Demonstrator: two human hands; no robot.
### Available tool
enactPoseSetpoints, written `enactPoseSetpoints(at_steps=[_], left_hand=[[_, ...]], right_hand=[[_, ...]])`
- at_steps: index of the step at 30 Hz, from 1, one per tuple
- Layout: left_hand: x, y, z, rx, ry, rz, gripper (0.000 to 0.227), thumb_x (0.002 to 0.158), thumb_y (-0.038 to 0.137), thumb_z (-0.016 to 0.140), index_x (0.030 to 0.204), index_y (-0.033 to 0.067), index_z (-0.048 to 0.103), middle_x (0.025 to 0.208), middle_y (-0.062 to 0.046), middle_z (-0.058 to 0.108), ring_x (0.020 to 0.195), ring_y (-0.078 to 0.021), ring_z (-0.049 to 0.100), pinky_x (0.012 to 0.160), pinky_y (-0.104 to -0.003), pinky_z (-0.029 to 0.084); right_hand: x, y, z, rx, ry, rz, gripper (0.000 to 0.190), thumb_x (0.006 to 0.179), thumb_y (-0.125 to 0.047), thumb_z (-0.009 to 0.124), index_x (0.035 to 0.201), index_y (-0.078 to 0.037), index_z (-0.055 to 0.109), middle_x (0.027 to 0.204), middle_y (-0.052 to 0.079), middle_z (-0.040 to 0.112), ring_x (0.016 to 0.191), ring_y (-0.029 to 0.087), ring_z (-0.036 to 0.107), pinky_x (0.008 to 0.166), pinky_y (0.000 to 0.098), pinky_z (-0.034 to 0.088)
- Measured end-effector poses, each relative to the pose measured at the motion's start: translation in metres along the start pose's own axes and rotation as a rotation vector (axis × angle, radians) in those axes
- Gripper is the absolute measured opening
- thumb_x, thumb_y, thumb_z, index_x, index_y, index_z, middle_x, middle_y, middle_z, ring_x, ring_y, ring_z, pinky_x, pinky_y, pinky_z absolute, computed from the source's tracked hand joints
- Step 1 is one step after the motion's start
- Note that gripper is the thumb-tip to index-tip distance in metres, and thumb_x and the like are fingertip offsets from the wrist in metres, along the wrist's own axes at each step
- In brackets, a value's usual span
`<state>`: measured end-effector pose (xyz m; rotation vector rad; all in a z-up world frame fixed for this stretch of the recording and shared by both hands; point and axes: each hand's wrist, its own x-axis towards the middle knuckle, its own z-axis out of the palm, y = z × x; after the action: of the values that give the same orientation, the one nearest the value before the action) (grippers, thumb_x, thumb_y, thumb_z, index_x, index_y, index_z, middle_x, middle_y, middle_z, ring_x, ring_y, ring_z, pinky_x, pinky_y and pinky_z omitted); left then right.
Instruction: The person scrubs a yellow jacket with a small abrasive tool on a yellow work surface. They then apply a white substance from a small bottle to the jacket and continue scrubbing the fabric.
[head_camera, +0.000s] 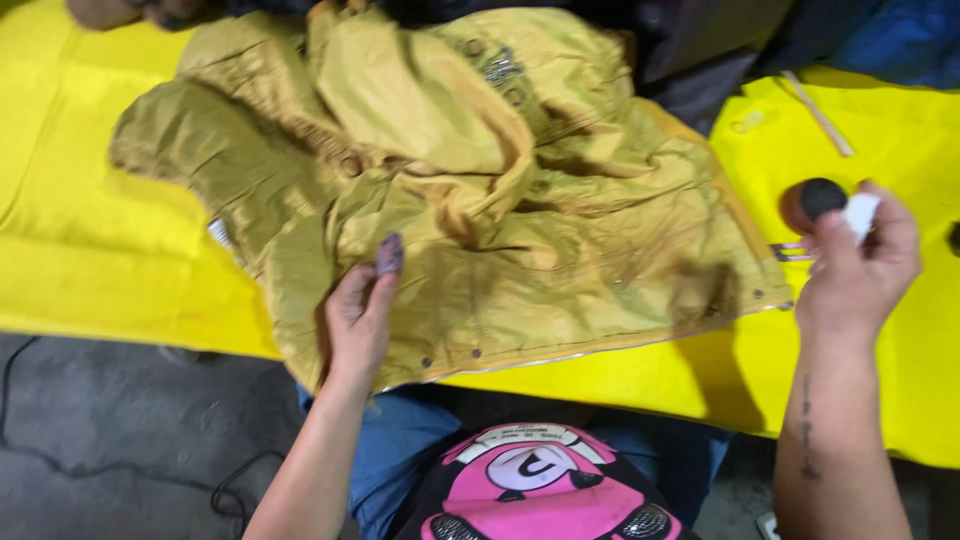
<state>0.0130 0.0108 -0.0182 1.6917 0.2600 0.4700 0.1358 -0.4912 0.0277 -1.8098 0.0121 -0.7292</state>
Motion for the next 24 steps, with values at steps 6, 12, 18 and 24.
enactPoseSetpoints(at_steps=[6,12,18,24], left_hand=[[-0.001,-0.021,0.005,0.005,0.027,-0.001,0.014,0.102,0.016,0.065,0.089,0.0099,0.063,0.082,0.004,0.058,0.080,-0.0061,0.050,0.073,-0.023,0.042],[-0.001,-0.017,0.012,0.159,0.028,0.029,0.014,0.100,0.019,0.069,0.092,0.0080,0.067,0.084,0.001,0.060,0.079,-0.0096,0.052,0.070,-0.026,0.043],[0.001,-0.016,0.015,0.312,0.016,0.063,0.019,0.094,0.025,0.072,0.099,0.0067,0.073,0.093,-0.004,0.067,0.084,-0.0145,0.060,0.073,-0.030,0.050],[0.002,-0.010,0.018,0.348,-0.007,0.073,0.019,0.092,0.022,0.073,0.102,0.0057,0.074,0.099,-0.007,0.072,0.087,-0.0161,0.066,0.075,-0.031,0.055]], right_hand=[[0.121,0.097,-0.070,-0.037,0.143,0.093,0.036,0.096,-0.006,0.083,0.130,-0.007,0.072,0.113,-0.002,0.074,0.098,0.004,0.069,0.089,0.0192,0.060],[0.171,0.125,-0.036,-0.233,0.124,0.180,0.027,0.088,-0.009,0.090,0.110,-0.016,0.075,0.101,-0.002,0.078,0.089,0.007,0.075,0.081,0.0211,0.063],[0.184,0.130,0.011,-0.486,0.019,0.182,0.027,0.086,-0.021,0.091,0.107,-0.016,0.076,0.098,-0.002,0.077,0.083,0.010,0.072,0.076,0.0264,0.056],[0.178,0.096,0.026,-0.642,-0.044,0.227,0.035,0.088,-0.028,0.089,0.118,-0.016,0.074,0.105,0.004,0.076,0.088,0.022,0.071,0.079,0.0370,0.054]])
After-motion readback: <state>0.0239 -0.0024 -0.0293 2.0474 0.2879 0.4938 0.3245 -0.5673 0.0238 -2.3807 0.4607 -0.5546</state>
